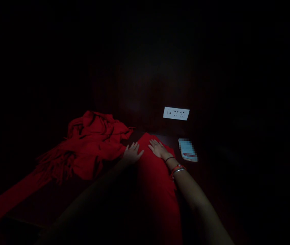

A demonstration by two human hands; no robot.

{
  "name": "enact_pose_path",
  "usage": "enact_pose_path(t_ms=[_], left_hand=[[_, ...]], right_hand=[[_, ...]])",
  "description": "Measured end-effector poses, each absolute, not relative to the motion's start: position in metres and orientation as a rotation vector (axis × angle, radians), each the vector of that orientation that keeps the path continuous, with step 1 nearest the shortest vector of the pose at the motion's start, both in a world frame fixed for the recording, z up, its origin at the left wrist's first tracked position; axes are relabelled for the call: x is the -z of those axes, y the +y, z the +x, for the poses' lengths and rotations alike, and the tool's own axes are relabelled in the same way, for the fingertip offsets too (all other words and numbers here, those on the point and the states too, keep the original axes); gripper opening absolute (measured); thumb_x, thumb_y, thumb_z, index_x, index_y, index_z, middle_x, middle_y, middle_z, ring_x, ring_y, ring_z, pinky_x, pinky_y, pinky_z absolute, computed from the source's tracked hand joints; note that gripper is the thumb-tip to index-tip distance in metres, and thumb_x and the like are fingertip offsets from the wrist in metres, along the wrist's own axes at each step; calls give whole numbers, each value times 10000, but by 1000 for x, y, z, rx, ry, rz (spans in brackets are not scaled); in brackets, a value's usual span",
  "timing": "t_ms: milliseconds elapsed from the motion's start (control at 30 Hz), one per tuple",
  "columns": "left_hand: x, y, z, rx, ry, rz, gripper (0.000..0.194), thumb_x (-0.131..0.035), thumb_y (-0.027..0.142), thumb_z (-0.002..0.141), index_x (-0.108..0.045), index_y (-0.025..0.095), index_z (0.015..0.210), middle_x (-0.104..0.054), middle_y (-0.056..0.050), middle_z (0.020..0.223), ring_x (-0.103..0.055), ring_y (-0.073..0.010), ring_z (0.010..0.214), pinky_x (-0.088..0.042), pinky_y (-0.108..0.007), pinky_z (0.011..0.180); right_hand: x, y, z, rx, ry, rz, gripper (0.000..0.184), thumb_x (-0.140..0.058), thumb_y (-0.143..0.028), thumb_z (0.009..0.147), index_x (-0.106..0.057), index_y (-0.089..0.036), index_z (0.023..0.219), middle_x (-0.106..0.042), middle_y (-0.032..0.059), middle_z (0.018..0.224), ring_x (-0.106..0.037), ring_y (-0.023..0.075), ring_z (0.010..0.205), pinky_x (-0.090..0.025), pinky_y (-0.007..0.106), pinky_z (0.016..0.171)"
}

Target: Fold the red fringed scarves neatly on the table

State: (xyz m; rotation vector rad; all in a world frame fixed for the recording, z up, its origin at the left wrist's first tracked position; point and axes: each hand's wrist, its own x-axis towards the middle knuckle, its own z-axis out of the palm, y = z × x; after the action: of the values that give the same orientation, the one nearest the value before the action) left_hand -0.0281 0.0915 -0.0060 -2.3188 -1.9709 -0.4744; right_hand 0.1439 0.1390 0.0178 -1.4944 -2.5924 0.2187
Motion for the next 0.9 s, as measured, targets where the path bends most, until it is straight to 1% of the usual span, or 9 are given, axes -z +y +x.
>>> enact_pose_path(t_ms=[167,300,400,600,633,700,767,833,900], left_hand=[[-2,69,-29,667,-1798,-2318,467,-202,323,850,-318,136,1263,-259,-60,1334,-190,-174,1228,-122,-368,1004],[1,44,-27,527,-1548,-2634,504,-285,441,825,-237,252,1290,-181,10,1364,-133,-205,1241,-146,-431,983],[2,31,-24,379,-1596,-2702,523,-323,498,797,-226,324,1280,-141,35,1373,-118,-244,1240,-144,-497,955],[-16,16,-50,486,-1671,-2387,519,-341,424,802,-290,218,1275,-138,-53,1374,-81,-279,1240,-103,-475,970],[-21,15,-60,441,-1639,-2366,526,-382,413,784,-312,208,1263,-168,-70,1366,-95,-295,1234,-114,-483,963],[-28,14,-83,250,-1625,-2377,478,-435,335,764,-371,200,1217,-323,-102,1291,-243,-299,1182,-212,-469,924],[-33,14,-103,54,-1605,-2411,342,-402,210,778,-470,188,1112,-490,-101,1111,-425,-250,1042,-315,-405,853],[-33,14,-117,-13,-1531,-2447,283,-344,129,791,-535,177,993,-534,-83,963,-496,-200,914,-362,-337,790],[-31,14,-125,44,-1446,-2504,293,-325,113,796,-535,189,985,-508,-69,946,-492,-173,881,-376,-288,754]], right_hand=[[-29,72,160,-155,-2506,-1482,637,-124,-549,805,-161,-178,1322,-131,49,1378,-58,191,1254,-85,412,1000],[-15,26,167,-200,-2595,-1595,699,-142,-607,768,-130,-188,1328,-92,42,1383,-44,219,1253,-86,432,994],[-12,18,165,-198,-2599,-1707,712,-115,-596,774,-135,-149,1328,-98,56,1381,-37,223,1252,-68,423,998],[-37,20,147,-198,-2596,-1727,718,-143,-599,768,-145,-146,1326,-72,71,1386,-25,260,1248,-65,468,979],[-40,18,140,-163,-2598,-1669,716,-154,-604,764,-132,-163,1328,-65,63,1388,-12,260,1248,-60,474,976],[-41,10,125,-133,-2636,-1563,724,-205,-616,747,-104,-199,1329,-59,50,1391,2,269,1246,-62,491,967],[-36,3,108,-174,-2666,-1596,721,-268,-594,739,-116,-205,1326,-74,62,1389,-20,303,1238,-79,526,944],[-30,-2,93,-219,-2609,-1774,674,-300,-525,757,-157,-182,1320,-84,89,1385,-46,344,1226,-87,576,909],[-26,-3,81,-232,-2492,-1953,626,-300,-455,776,-193,-149,1311,-91,113,1380,-61,373,1214,-86,614,877]])
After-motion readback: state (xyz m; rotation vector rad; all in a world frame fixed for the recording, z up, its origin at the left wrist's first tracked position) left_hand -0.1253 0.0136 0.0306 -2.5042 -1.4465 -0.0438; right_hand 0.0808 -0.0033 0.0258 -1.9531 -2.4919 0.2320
